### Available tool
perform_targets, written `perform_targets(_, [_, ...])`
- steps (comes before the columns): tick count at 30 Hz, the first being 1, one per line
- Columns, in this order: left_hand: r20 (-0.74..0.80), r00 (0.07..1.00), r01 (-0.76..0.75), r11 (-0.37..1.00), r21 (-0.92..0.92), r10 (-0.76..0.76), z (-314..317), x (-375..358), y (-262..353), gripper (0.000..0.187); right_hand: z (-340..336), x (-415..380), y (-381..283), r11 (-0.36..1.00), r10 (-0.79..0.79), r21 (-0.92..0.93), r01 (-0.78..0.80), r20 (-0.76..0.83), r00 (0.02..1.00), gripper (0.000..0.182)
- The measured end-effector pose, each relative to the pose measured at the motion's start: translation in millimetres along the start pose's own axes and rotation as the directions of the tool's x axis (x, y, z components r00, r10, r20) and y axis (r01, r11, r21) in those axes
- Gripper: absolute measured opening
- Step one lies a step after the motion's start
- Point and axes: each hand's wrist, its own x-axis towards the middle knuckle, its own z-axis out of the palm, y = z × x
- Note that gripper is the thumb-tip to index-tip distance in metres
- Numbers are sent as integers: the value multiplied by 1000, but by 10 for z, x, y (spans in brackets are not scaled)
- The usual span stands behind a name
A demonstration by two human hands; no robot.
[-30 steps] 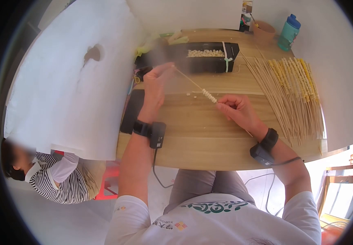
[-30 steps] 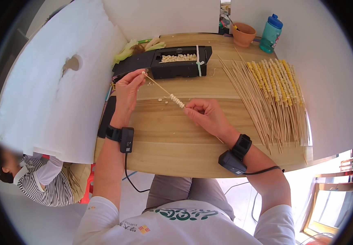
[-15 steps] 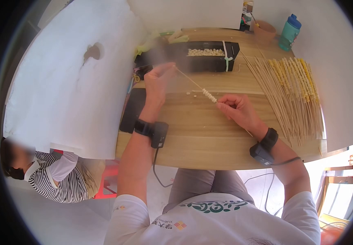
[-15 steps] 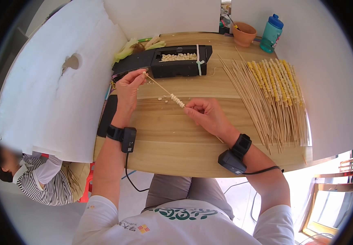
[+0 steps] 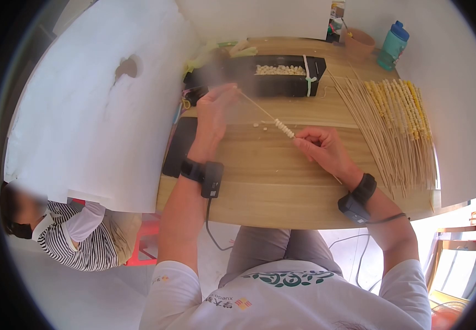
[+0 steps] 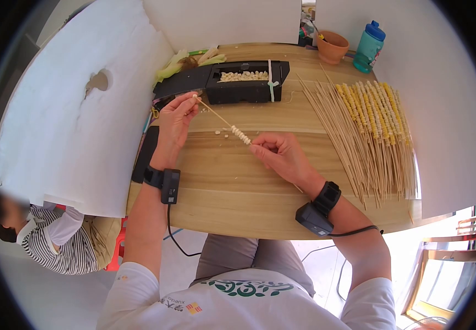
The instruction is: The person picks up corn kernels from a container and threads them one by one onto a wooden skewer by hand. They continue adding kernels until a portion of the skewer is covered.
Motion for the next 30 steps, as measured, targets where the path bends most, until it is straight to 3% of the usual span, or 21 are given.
perform_targets(9, [1,1000,10,1000,-6,-10,24,-12,7,14,-5,-1,-9,1000,9,-10,-9,1,1000,15])
perform_targets(18, [3,990,-139,972,189,141,36,-13,-34,14,-7,-6,-39,999,30,-24,-30,1,1000,13])
perform_targets(20, [23,971,-229,901,368,237,28,-21,-56,15,-4,-9,-48,999,35,-27,-35,1,999,13])
perform_targets(23, [41,945,-303,826,475,323,14,-1,-95,16,0,-12,-61,999,40,-14,-40,-5,999,12])
perform_targets(30, [30,921,-363,826,430,389,99,-46,-47,13,-1,-16,-51,1000,12,5,-12,7,1000,13])
